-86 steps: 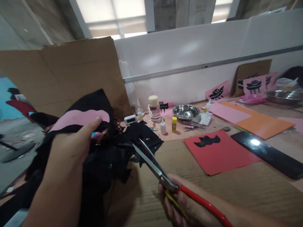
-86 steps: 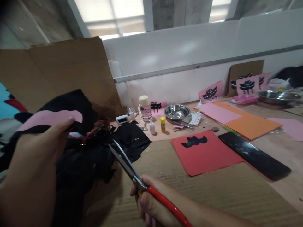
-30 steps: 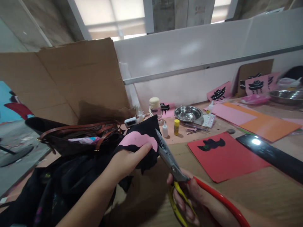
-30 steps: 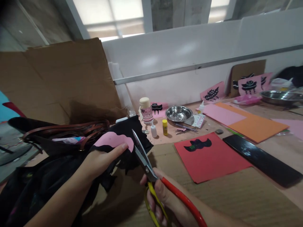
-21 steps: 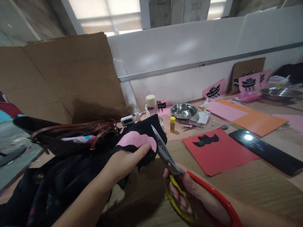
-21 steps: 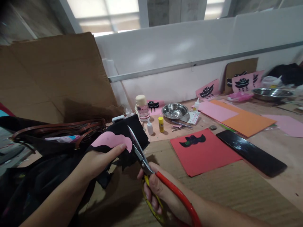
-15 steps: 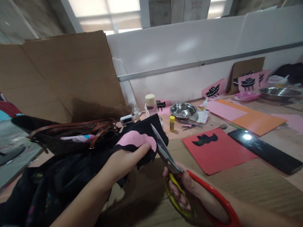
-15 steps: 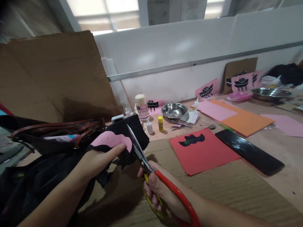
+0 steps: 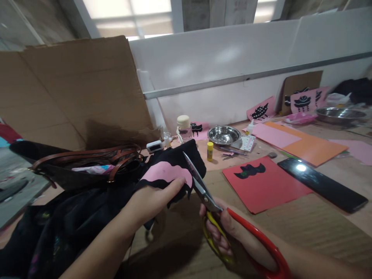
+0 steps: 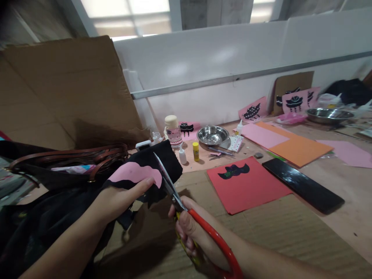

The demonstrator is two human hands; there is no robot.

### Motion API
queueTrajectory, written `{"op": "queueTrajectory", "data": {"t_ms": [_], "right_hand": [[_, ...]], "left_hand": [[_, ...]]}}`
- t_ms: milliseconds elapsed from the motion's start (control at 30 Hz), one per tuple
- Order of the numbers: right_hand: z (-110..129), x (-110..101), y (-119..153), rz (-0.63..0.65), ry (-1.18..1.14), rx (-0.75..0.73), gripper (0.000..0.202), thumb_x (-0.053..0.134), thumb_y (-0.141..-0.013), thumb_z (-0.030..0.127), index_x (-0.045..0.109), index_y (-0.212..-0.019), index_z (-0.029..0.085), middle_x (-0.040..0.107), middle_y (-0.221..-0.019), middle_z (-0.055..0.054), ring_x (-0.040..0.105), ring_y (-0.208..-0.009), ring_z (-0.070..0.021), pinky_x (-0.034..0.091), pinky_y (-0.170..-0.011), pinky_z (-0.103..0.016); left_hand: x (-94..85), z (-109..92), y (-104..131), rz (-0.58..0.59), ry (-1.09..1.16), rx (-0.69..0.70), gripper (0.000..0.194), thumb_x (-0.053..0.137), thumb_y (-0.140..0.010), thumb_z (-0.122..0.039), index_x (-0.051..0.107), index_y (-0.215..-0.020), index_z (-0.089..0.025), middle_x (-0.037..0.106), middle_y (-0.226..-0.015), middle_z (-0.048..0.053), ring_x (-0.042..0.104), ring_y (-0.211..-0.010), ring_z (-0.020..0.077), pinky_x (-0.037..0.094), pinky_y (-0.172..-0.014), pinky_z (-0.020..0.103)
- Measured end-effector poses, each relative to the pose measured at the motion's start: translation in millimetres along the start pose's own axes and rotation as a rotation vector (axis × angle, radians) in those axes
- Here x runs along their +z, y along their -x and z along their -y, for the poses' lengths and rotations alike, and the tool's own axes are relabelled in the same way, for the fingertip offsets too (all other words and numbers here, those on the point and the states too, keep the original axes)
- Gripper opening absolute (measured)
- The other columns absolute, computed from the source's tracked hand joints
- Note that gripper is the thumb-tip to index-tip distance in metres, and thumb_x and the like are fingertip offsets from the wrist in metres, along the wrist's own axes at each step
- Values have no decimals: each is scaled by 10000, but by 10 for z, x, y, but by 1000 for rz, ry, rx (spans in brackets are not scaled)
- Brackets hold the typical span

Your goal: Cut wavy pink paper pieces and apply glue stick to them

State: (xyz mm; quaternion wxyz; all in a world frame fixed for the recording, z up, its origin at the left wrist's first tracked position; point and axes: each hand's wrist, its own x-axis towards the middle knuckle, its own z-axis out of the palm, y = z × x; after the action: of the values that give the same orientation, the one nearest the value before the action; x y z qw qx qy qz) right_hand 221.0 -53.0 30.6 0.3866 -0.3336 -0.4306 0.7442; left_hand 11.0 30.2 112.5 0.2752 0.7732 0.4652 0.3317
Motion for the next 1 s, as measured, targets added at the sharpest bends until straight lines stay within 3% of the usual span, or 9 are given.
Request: {"op": "queueTrajectory", "data": {"t_ms": [167, 333, 767, 1000], "right_hand": [[-21, -2, -27, -11, -11, -4, 691, 652, -779, 880, 529, -1067, 264, 382, -712, 65, 295, -559, -95, 243, -473, -217], [-21, 1, -6, -16, -19, 24, 642, 619, -836, 854, 537, -1065, 260, 384, -712, 69, 265, -548, -83, 253, -475, -199], [16, 8, 18, 12, -5, 1, 655, 603, -839, 863, 525, -1066, 254, 414, -681, 84, 258, -478, -55, 235, -433, -201], [31, -6, 24, 18, 10, -8, 648, 632, -837, 845, 526, -1073, 251, 407, -664, 91, 276, -488, -62, 256, -442, -195]], "left_hand": [[-5, 18, 6, 5, -9, -24, 275, 641, -896, -510, 718, -844, -252, 789, -901, 33, 711, -900, 261, 545, -870, 384], [-22, 68, -2, 6, 1, -121, 341, 648, -879, -570, 735, -968, -252, 793, -1060, 55, 698, -1019, 293, 533, -940, 421], [-59, 194, -19, -1, -8, -298, 426, 678, -788, -632, 777, -964, -258, 808, -1090, 66, 702, -1089, 363, 554, -958, 473], [-76, 132, 7, -67, 42, -238, 388, 721, -781, -587, 766, -968, -251, 810, -1069, 79, 718, -1049, 337, 567, -966, 454]]}}
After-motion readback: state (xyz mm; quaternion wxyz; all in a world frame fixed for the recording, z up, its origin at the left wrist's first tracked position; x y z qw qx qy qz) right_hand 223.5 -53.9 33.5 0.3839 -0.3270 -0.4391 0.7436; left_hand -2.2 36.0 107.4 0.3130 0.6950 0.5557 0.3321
